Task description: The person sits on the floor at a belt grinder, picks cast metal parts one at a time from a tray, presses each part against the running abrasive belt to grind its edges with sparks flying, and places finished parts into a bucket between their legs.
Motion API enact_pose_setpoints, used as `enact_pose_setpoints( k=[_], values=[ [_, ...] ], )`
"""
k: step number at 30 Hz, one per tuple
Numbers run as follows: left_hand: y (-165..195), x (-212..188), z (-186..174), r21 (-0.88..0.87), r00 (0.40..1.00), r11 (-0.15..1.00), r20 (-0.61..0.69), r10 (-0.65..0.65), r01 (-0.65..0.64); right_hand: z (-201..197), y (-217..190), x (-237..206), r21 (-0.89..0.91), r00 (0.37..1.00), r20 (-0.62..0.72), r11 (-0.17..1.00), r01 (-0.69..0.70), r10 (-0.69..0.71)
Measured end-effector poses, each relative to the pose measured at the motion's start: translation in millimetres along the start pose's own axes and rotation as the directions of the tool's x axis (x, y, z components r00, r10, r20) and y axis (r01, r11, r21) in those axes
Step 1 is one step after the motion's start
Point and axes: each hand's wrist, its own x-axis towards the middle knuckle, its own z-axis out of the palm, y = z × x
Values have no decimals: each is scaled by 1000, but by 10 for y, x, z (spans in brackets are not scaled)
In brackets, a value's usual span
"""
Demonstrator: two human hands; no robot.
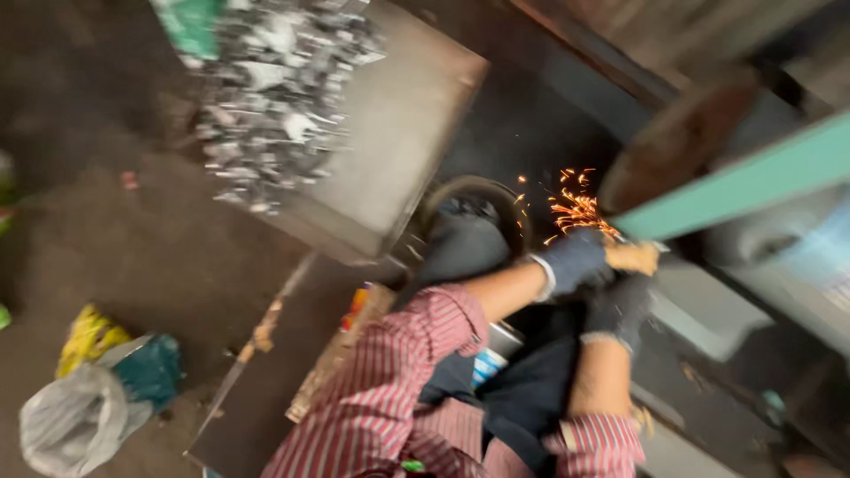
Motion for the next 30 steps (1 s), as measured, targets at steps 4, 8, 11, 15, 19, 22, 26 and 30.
enact_pose_setpoints(
  k=[4, 8, 11, 15, 19, 22, 26, 30],
  values=[
    [427, -395, -635, 796, 968, 563, 111, 224, -222, -36, -114, -224, 166, 991, -40, 977, 134, -129],
    [829, -1403, -2071, 927, 584, 255, -50, 810, -276, 75, -490, -632, -179, 995, 78, 981, 78, -65],
    [922, -1965, -2944, 889, 652, -114, -233, 721, 443, 279, -714, -930, -845, 972, 229, 484, 225, -52],
    [867, -1991, -2899, 941, 683, -57, -200, 703, 334, 667, -666, -1087, -567, 772, 633, 713, 413, 56],
    [685, -1729, -1632, 631, 634, 683, -368, 680, -367, 776, -445, -1163, -623, 833, 545, 710, 327, 94],
    [474, -1668, -680, 556, 823, 793, -309, 476, -250, 622, -246, -1161, -83, 968, 249, 996, 34, -13],
    [213, -1644, -48, 510, 934, 808, -26, 357, -295, 148, -89, -1087, 162, 996, 57, 983, -82, 73],
    [199, -1616, 46, 968, 977, 202, 117, 177, -152, -235, -265, -991, 138, 901, 263, 911, -389, 345]
  ],
)
